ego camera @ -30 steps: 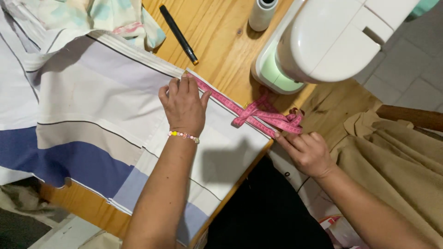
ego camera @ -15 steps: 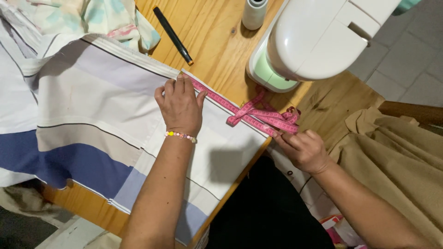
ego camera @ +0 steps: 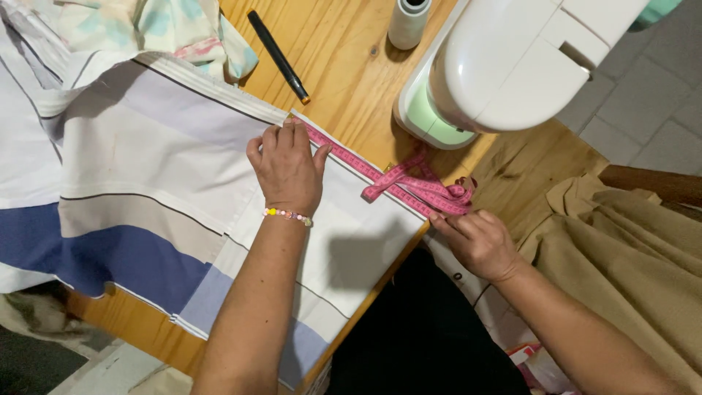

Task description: The person measures a piece of striped fabric on a wooden table using a pink measuring tape. They repeatedly align the tape along the edges, smooth the fabric, and mark measurements with a black marker.

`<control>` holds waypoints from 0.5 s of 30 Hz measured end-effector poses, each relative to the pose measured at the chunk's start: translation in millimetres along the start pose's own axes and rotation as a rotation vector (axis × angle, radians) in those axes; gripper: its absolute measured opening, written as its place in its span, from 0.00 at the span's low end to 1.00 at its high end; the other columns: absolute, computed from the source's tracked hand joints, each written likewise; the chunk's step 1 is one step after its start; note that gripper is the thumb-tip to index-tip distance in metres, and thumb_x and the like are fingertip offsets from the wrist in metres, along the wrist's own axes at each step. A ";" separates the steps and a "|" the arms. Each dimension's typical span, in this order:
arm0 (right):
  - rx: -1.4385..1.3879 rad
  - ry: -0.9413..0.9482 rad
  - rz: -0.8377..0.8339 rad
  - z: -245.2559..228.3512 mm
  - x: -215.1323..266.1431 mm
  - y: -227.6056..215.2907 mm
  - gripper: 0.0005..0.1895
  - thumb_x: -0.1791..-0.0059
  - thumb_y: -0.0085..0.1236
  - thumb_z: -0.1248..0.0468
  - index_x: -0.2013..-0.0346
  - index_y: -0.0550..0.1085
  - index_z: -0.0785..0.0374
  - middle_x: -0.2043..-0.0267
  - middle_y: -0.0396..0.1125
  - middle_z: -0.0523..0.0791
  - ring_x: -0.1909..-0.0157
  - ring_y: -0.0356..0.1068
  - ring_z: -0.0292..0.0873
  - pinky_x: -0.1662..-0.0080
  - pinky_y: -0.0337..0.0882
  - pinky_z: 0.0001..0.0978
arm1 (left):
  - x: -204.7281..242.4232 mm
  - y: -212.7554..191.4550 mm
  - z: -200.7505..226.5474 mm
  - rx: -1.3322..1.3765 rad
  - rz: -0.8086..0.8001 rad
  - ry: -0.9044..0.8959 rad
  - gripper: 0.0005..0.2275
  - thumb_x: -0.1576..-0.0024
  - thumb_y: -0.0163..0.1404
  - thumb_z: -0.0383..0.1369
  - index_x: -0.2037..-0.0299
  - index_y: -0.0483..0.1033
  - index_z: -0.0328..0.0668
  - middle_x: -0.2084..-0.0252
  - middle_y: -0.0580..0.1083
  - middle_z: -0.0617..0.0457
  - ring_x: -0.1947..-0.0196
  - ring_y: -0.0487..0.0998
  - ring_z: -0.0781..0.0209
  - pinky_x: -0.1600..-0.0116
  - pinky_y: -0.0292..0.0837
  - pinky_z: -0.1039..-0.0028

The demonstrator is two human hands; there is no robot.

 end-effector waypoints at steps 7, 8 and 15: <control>0.001 0.013 -0.036 4.2 2.5 4.1 0.08 0.46 0.54 0.66 0.57 0.81 0.59 0.69 0.67 0.45 0.73 0.67 0.45 0.67 0.67 0.37 | 1.1 4.1 -3.6 -0.001 0.027 0.010 0.27 0.46 0.61 0.50 0.46 0.76 0.36 0.49 0.75 0.46 0.45 0.72 0.49 0.41 0.60 0.53; -0.005 0.022 -0.048 6.8 5.2 7.2 0.09 0.46 0.53 0.65 0.56 0.81 0.59 0.69 0.67 0.44 0.73 0.68 0.45 0.67 0.67 0.37 | 0.2 4.4 -3.8 0.008 0.019 0.011 0.26 0.45 0.61 0.50 0.46 0.76 0.36 0.49 0.75 0.46 0.45 0.72 0.49 0.41 0.59 0.53; -0.015 0.045 -0.123 8.6 7.5 12.9 0.11 0.48 0.54 0.66 0.52 0.79 0.59 0.68 0.68 0.45 0.70 0.70 0.47 0.65 0.68 0.40 | -1.9 3.7 -4.5 0.030 0.000 0.002 0.26 0.46 0.62 0.50 0.47 0.77 0.36 0.50 0.75 0.47 0.46 0.72 0.49 0.41 0.60 0.54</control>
Point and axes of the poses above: each hand's wrist, its own x-axis away from the middle knuckle, its own y-axis out of the palm, z = x × y, the point moved 10 cm from there along -x, towards the middle knuckle
